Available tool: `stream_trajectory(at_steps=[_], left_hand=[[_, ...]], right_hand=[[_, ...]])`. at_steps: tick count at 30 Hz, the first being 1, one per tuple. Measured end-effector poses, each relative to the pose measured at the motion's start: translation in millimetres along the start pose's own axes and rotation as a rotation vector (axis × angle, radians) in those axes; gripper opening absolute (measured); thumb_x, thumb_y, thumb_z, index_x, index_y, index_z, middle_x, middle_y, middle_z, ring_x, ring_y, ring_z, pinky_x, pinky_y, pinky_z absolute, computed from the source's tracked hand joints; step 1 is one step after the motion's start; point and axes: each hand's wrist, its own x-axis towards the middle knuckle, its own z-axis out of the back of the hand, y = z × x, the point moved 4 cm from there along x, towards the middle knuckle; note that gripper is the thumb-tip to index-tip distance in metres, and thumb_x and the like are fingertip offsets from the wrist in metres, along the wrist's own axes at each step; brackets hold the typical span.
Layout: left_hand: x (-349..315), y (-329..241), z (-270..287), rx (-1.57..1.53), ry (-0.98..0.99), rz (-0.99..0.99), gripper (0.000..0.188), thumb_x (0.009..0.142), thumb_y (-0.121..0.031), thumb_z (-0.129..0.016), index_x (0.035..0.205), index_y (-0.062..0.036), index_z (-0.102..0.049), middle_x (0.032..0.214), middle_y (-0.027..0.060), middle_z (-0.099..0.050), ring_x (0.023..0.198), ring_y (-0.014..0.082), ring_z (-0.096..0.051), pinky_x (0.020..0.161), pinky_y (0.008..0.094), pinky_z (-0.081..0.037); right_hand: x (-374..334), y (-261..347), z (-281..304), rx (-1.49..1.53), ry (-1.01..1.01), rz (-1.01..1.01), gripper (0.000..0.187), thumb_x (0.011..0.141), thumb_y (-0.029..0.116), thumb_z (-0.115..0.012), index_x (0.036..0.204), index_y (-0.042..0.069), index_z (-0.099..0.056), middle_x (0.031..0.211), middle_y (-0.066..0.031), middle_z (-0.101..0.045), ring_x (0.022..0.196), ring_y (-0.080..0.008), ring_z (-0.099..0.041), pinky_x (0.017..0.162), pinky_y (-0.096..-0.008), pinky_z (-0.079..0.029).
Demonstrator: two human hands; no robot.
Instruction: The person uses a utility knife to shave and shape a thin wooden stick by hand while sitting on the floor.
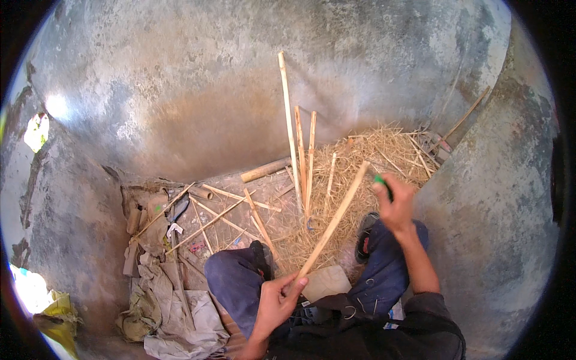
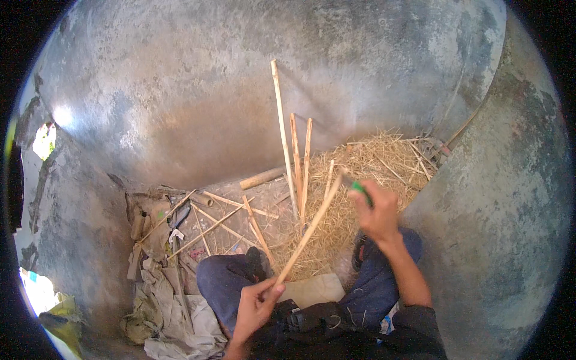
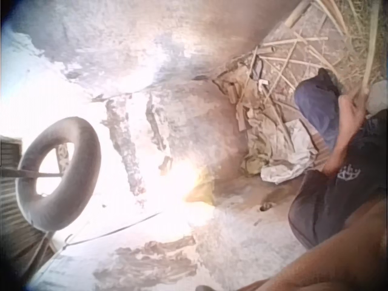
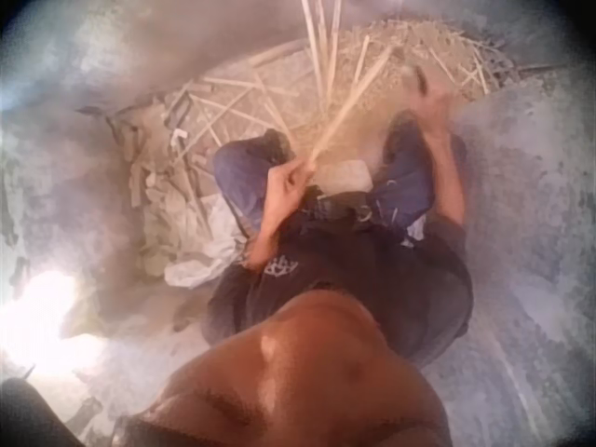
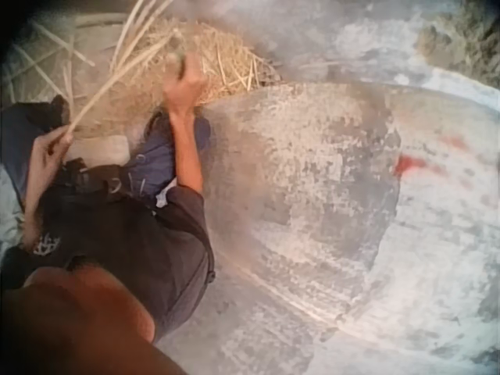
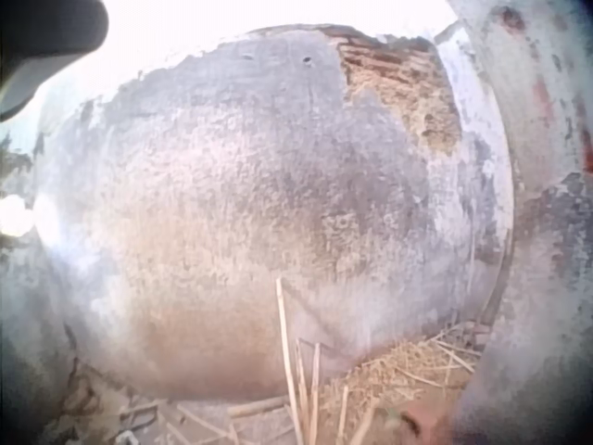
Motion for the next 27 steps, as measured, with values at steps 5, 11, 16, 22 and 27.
stream_trajectory(at_steps=[5,11,16,22,27], left_hand=[[22.0,-17.7,-0.1,-0.17,0.068,0.039,0.033,0.11,-0.028,-0.068,0.127,-0.0013,-0.077,0.068,-0.0074,-0.044,0.062,0.0026,-0.032,0.052,0.0272,-0.025],[31.7,-34.0,-5.3,-0.166,0.063,-0.003,0.033,0.111,-0.029,-0.066,0.123,-0.0005,-0.077,0.072,-0.0083,-0.049,0.066,0.0019,-0.04,0.056,0.024,-0.029],[35.4,-37.3,-8.3,-0.004,-0.075,-0.178,0.027,0.105,-0.021,-0.074,0.108,0.0055,-0.072,0.064,0.0034,-0.041,0.062,0.0061,-0.035,0.051,0.0307,-0.029],[33.0,-27.7,-9.3,-0.034,-0.147,-0.21,0.027,0.104,-0.021,-0.075,0.112,0.0056,-0.074,0.064,0.0061,-0.041,0.06,0.0071,-0.037,0.051,0.0313,-0.031],[28.3,-37.6,-4.7,-0.002,-0.124,-0.146,0.026,0.107,-0.02,-0.072,0.12,0.0028,-0.076,0.072,-0.0027,-0.05,0.066,0.0048,-0.041,0.056,0.0268,-0.033]], right_hand=[[-52.1,59.9,-41.4,0.17,0.22,0.194,0.027,0.098,0.033,-0.078,0.097,0.006,-0.073,0.081,-0.0115,-0.071,0.065,-0.0298,-0.072,0.058,-0.0398,-0.055],[-65.4,87.0,-48.1,0.187,0.262,0.21,0.028,0.097,0.035,-0.079,0.1,0.008,-0.073,0.084,-0.0095,-0.072,0.067,-0.0297,-0.074,0.056,-0.0402,-0.055],[-66.9,90.2,-50.6,0.153,0.281,0.225,0.029,0.096,0.036,-0.079,0.1,0.008,-0.073,0.083,-0.0085,-0.073,0.066,-0.0295,-0.074,0.056,-0.04,-0.056],[-58.5,88.3,-50.6,0.15,0.285,0.255,0.028,0.096,0.036,-0.079,0.097,0.009,-0.074,0.08,-0.008,-0.073,0.066,-0.0288,-0.074,0.055,-0.0392,-0.056],[-49.9,86.4,-47.4,0.09,0.264,0.288,0.027,0.097,0.035,-0.078,0.097,0.009,-0.075,0.082,-0.0088,-0.074,0.067,-0.0294,-0.074,0.055,-0.041,-0.056]])
